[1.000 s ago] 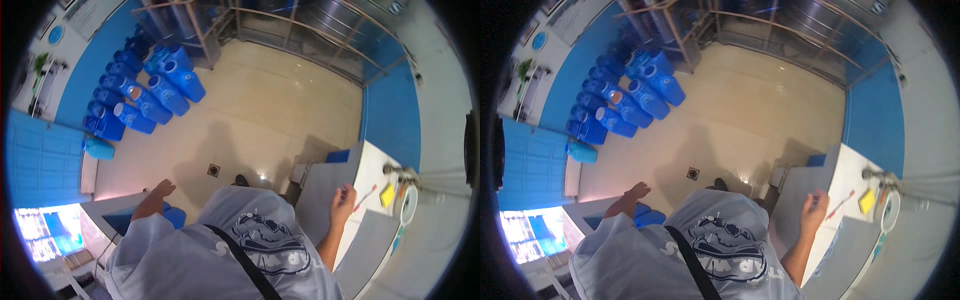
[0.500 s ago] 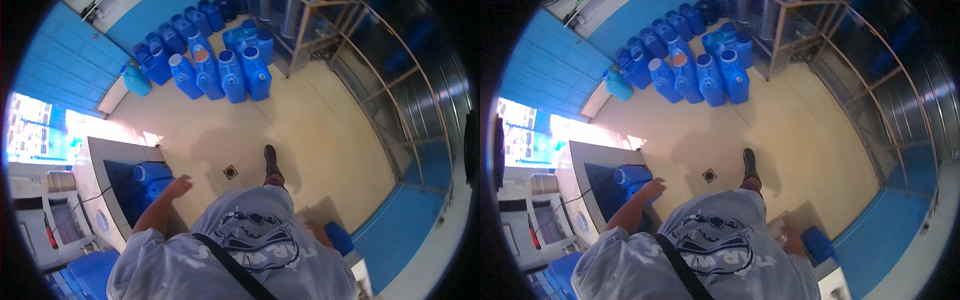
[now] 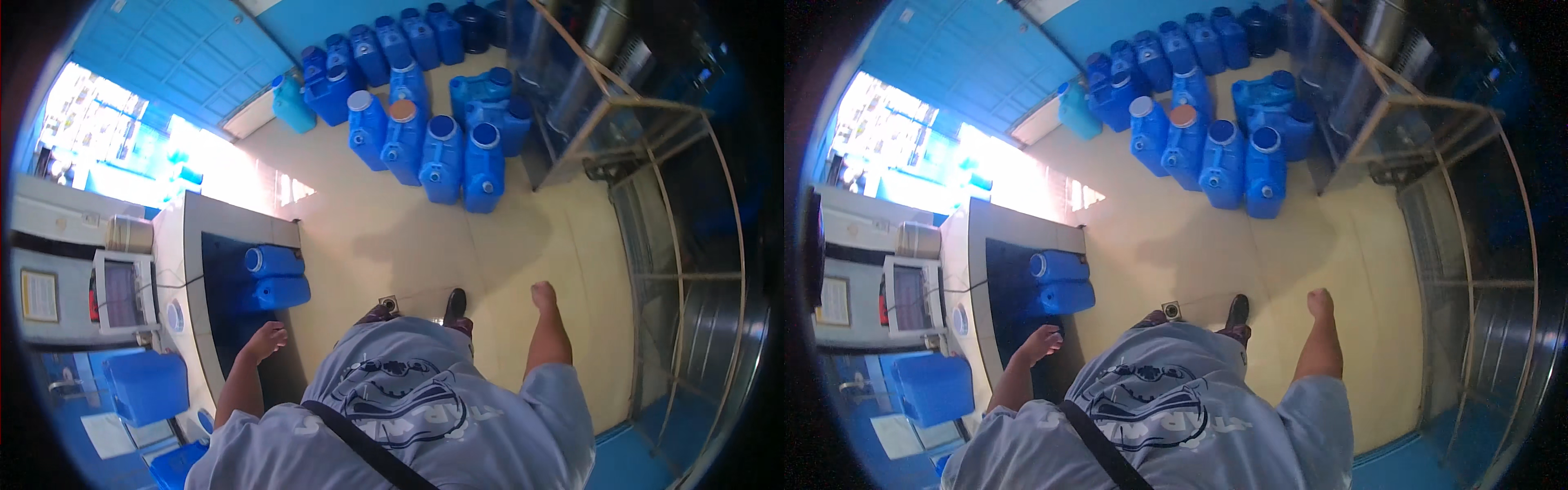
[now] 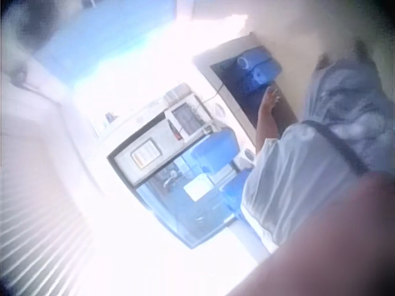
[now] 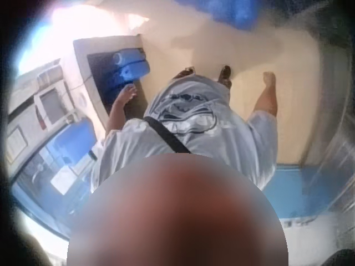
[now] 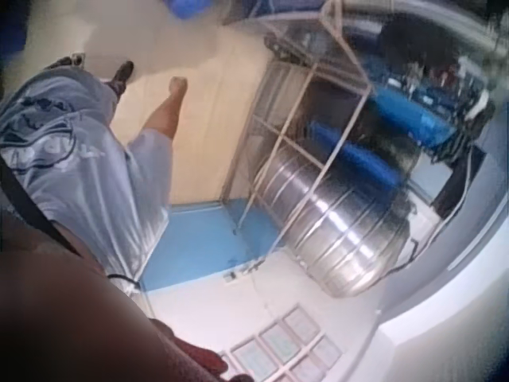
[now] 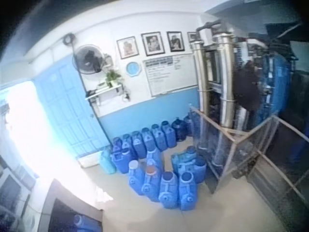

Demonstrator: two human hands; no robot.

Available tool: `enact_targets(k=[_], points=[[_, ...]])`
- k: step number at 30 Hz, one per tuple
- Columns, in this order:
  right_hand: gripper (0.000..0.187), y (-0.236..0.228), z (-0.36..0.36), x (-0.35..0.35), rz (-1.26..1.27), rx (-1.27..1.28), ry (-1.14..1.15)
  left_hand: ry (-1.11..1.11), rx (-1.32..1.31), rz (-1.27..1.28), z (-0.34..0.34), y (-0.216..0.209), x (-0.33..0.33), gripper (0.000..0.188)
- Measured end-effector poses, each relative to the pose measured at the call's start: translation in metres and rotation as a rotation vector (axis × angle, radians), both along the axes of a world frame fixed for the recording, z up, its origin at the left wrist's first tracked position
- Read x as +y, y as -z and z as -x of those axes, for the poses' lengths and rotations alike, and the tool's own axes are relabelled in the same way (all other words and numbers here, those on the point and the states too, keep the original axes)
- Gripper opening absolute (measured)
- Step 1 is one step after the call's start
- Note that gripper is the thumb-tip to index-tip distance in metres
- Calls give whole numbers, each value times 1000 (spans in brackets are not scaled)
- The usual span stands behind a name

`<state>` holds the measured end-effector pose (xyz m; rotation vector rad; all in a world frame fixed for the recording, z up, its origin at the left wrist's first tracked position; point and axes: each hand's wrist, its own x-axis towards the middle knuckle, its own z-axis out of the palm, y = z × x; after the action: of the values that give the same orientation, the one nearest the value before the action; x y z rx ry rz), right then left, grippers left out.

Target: The person seals multiple blue plastic jerrycans by hand, placing lids and tightening them. They also use a red heat gun to apply heat to the necks of some containers before sealing. The person moves containers between the counter and the floor, handling them one at a time.

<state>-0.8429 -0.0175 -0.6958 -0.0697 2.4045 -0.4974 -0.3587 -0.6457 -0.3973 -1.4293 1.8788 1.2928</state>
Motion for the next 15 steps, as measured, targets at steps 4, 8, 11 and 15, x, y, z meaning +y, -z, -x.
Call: enact_targets(k=[4,8,11,15], points=[[24,-7,94,-101,99,143,-45,34,-87,139,-20,-7,22,40],[24,-6,121,-217,151,-20,-233,-285,-133,159,-84,17,35,27],[23,-8,118,-291,126,-113,-423,-432,-155,-65,-129,39,39,24],[24,-11,108,-353,184,-58,-368,-555,11,-460,-147,70,23,21]])
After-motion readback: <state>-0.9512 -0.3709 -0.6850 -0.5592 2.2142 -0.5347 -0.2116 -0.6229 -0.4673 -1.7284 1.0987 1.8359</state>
